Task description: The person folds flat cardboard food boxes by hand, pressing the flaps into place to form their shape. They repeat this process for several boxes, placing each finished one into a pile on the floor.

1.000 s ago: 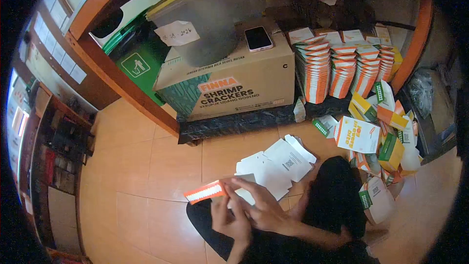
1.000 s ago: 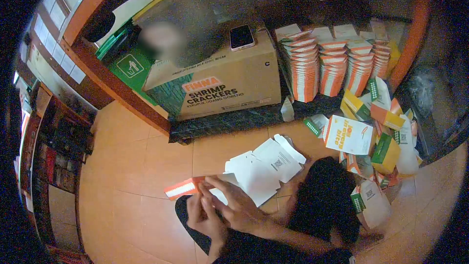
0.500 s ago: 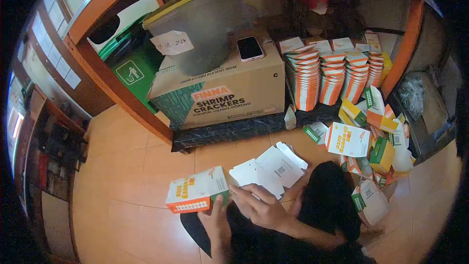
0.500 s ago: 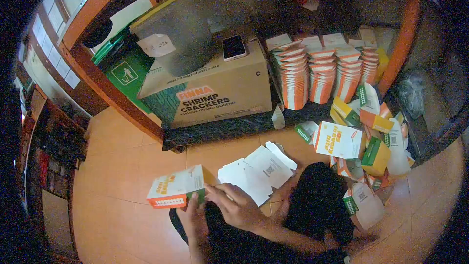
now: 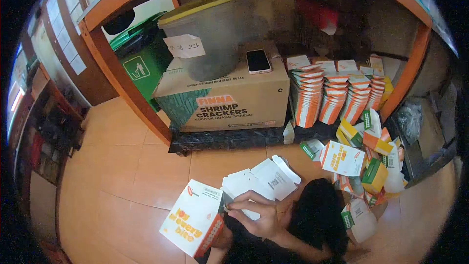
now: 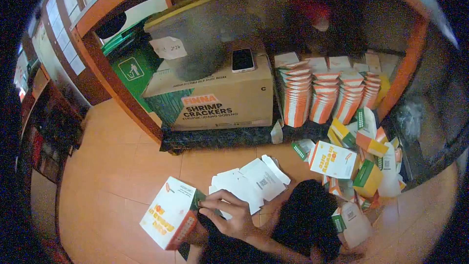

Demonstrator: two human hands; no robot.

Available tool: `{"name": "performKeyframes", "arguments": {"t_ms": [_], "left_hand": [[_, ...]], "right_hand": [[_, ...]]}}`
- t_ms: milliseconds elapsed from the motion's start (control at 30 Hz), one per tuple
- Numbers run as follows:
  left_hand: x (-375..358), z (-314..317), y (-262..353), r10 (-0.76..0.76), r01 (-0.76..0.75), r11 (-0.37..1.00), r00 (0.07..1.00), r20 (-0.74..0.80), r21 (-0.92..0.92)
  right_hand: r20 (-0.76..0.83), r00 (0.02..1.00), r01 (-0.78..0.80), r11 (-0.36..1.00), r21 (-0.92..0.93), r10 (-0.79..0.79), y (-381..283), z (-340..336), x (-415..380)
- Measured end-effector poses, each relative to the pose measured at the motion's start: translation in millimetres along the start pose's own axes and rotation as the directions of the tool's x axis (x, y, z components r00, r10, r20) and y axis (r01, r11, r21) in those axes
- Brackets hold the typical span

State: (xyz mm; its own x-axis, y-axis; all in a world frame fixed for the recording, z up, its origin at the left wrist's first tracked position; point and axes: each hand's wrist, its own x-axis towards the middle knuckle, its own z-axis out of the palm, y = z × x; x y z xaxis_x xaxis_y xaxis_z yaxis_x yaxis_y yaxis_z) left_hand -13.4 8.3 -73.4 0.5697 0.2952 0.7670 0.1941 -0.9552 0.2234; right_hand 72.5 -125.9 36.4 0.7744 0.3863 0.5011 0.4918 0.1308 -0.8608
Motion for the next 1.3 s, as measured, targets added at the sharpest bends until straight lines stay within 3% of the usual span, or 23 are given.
{"name": "performKeyframes", "arguments": {"t_ms": [67,167,233,267,333,400,433,533,600,667,700,833,867,933,967,1033,1067,1100,1133,1200,1233,1267,1300], "left_hand": [[-3,-1,-1,-0.141,0.155,0.951,0.987,0.071,-0.269],[-16,-5,-8,-0.286,0.363,0.706,0.932,0.225,-0.608],[-3,-15,6,-0.39,0.522,0.534,0.85,0.354,-0.665],[-12,-7,2,-0.386,0.487,0.588,0.87,0.305,-0.646],[-5,-13,4,-0.428,0.521,0.534,0.846,0.318,-0.666],[4,-18,14,-0.46,0.562,0.444,0.812,0.36,-0.698],[7,-21,21,-0.463,0.578,0.403,0.798,0.387,-0.71],[17,-26,45,-0.443,0.623,0.292,0.76,0.475,-0.725],[26,-29,52,-0.373,0.64,0.262,0.757,0.536,-0.722],[27,-39,53,-0.271,0.659,0.259,0.751,0.602,-0.706],[28,-42,52,-0.214,0.662,0.268,0.749,0.627,-0.7],[28,-42,49,-0.082,0.64,0.26,0.761,0.644,-0.723],[26,-39,49,-0.063,0.632,0.249,0.767,0.639,-0.734],[20,-31,49,-0.156,0.651,0.155,0.759,0.632,-0.743],[18,-29,48,-0.202,0.657,0.109,0.749,0.631,-0.746],[29,-30,32,0.0,0.491,0.477,0.829,0.559,-0.729],[40,-30,25,0.115,0.36,0.628,0.834,0.539,-0.69],[64,-37,26,0.168,0.322,0.653,0.821,0.546,-0.685],[76,-39,22,0.299,0.156,0.783,0.756,0.583,-0.602],[53,-17,9,0.296,0.144,0.779,0.773,0.561,-0.61],[13,18,-2,0.114,0.518,0.557,0.726,0.678,-0.649],[28,12,2,0.089,0.51,0.7,0.632,0.77,-0.499],[43,6,7,0.061,0.454,0.823,0.526,0.848,-0.341]], "right_hand": [[0.03,1.0,0.0,0.996,-0.089,0.002,-10,-5,1],[0.024,1.0,-0.011,0.999,-0.046,0.012,-3,-3,-6],[0.022,1.0,0.016,0.998,-0.063,-0.014,-5,-3,-4],[0.029,0.999,0.023,0.996,-0.09,-0.02,-5,-2,-3],[0.047,0.998,0.039,0.989,-0.139,-0.032,-5,2,-6],[0.107,0.981,0.189,0.924,-0.331,-0.162,-4,8,-4],[0.146,0.964,0.263,0.87,-0.416,-0.222,-3,12,-4],[0.12,0.993,0.047,0.947,-0.317,-0.009,9,29,-13],[0.225,0.973,0.016,0.953,-0.302,0.055,38,22,-21],[0.262,0.961,0.195,0.898,-0.395,-0.093,50,15,-24],[0.287,0.957,0.172,0.892,-0.417,-0.051,46,12,-23],[0.197,0.957,0.268,0.911,-0.313,-0.214,56,28,-20],[0.161,0.986,-0.007,0.976,-0.22,0.044,54,28,-17],[0.174,0.825,-0.543,0.839,-0.018,0.538,30,29,4],[0.182,0.908,-0.367,0.926,-0.089,0.377,40,26,-4],[0.234,0.972,0.025,0.977,-0.212,0.026,63,10,-22],[0.217,0.967,-0.092,0.979,-0.181,0.131,64,2,-22],[0.201,0.951,-0.207,0.967,-0.148,0.234,50,-5,-13],[0.19,0.922,-0.319,0.941,-0.116,0.336,36,-11,-5],[0.184,0.91,-0.379,0.925,0.006,0.372,25,-13,0],[0.178,0.913,-0.383,0.922,0.061,0.367,25,-12,-2],[0.171,0.917,-0.382,0.917,0.116,0.361,26,-12,-4],[0.22,0.843,-0.532,0.819,0.213,0.491,28,-12,-7]]}}
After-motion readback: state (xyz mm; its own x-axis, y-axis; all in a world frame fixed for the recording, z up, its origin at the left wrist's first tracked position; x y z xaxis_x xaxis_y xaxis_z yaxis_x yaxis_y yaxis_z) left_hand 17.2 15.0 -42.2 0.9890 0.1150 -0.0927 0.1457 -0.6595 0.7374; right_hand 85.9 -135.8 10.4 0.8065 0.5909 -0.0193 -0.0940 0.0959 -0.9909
